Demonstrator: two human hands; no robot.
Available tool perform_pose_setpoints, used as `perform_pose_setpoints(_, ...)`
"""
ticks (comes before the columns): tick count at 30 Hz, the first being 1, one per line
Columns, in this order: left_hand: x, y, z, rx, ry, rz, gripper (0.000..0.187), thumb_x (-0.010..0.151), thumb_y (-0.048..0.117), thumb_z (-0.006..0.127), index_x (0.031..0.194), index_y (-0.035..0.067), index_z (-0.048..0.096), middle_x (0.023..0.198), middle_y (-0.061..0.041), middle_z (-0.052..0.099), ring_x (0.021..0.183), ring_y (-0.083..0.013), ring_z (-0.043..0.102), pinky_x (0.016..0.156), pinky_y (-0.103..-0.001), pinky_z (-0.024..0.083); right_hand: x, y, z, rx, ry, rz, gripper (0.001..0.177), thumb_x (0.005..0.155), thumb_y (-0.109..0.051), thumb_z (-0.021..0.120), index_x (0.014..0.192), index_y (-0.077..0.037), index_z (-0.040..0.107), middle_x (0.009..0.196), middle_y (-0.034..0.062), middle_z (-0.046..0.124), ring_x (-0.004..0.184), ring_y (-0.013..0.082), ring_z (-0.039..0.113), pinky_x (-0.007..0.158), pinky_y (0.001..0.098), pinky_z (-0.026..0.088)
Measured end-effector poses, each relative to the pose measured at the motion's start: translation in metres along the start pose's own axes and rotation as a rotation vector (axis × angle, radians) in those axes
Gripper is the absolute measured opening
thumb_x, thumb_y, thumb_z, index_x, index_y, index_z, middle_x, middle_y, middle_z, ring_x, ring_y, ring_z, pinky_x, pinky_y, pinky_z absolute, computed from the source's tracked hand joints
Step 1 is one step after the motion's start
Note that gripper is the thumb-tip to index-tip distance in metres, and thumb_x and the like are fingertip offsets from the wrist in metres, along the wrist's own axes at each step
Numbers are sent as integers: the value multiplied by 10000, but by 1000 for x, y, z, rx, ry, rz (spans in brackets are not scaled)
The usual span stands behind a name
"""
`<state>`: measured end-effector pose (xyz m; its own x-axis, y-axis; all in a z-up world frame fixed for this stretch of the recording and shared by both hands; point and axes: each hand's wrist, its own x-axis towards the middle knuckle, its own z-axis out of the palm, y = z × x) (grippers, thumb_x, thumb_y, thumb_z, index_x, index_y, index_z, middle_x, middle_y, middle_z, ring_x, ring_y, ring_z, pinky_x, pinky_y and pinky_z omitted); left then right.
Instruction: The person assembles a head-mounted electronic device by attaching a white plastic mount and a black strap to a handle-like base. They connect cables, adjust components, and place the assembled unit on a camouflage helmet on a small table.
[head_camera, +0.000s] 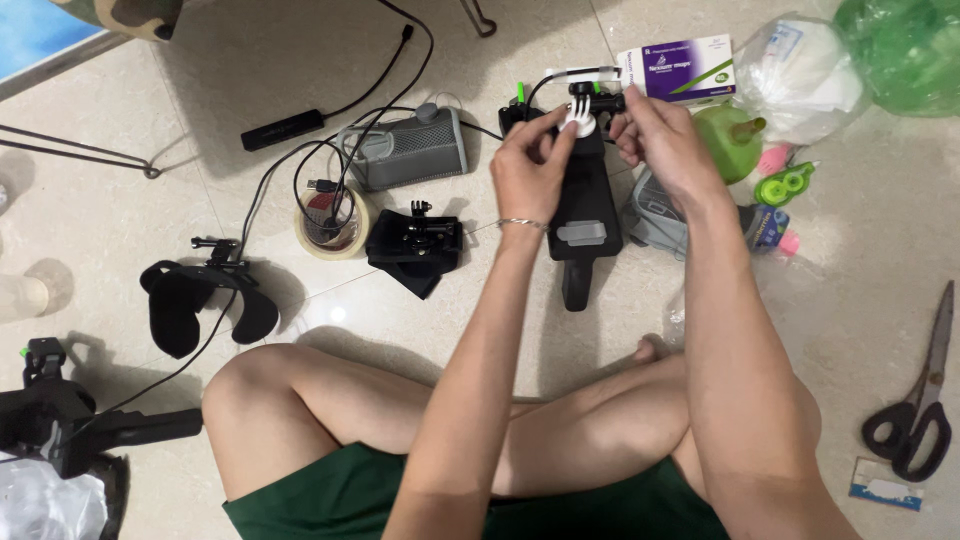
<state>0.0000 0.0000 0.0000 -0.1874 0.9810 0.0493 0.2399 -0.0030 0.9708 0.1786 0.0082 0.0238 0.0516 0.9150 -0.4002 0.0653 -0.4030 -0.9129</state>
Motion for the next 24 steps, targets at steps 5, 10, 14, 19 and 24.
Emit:
perform_pose_setpoints(5, -7, -29, -30, 40, 23, 30, 372, 1014, 201, 677, 1362, 82, 622, 1085, -71, 645, 949, -145, 672, 716, -294, 577, -28, -23, -14, -438, 182, 8, 460, 1113, -456, 498, 986, -73, 719, 736, -10, 608, 674, 109, 571, 664, 282, 479)
perform_pose_setpoints(10, -18, -53, -32, 6, -90, 43, 394, 1048, 172, 605, 1423, 63, 555, 1416, -190, 536, 1193, -284, 673, 939, -365, 637, -68, -31, 7, -745, 22, -205, 361, 1039, -437, 651, 996, -97, 762, 857, 23, 703, 791, 184, 679, 782, 376, 541)
perform_pose_setpoints(14, -29, -60, -24, 17, -120, 3, 373, 1036, 202, 633, 1374, 49, 589, 1268, -167, 691, 1109, -274, 717, 856, -345, 624, -111, -29, 30, -854, -65, -433, 321, 926, -388, 766, 1017, -80, 763, 1024, 108, 673, 964, 288, 659, 863, 412, 531)
perform_pose_setpoints(19, -38, -58, -38, 18, -253, -230, 297, 1004, 242, 658, 1235, 57, 676, 976, -116, 789, 812, -210, 796, 733, -324, 595, -140, -19, 56, -956, 118, -461, 362, 865, -403, 829, 1091, -126, 776, 1162, 110, 671, 1148, 322, 630, 1014, 423, 498)
perform_pose_setpoints(24, -37, -42, -58, 18, -377, -196, 318, 946, 239, 699, 1207, 58, 681, 919, -115, 782, 785, -190, 792, 690, -328, 607, -132, -4, 82, -871, 277, -299, 928, 652, -416, 975, 1363, -16, 532, 1276, 296, 540, 1134, 459, 598, 925, 482, 518)
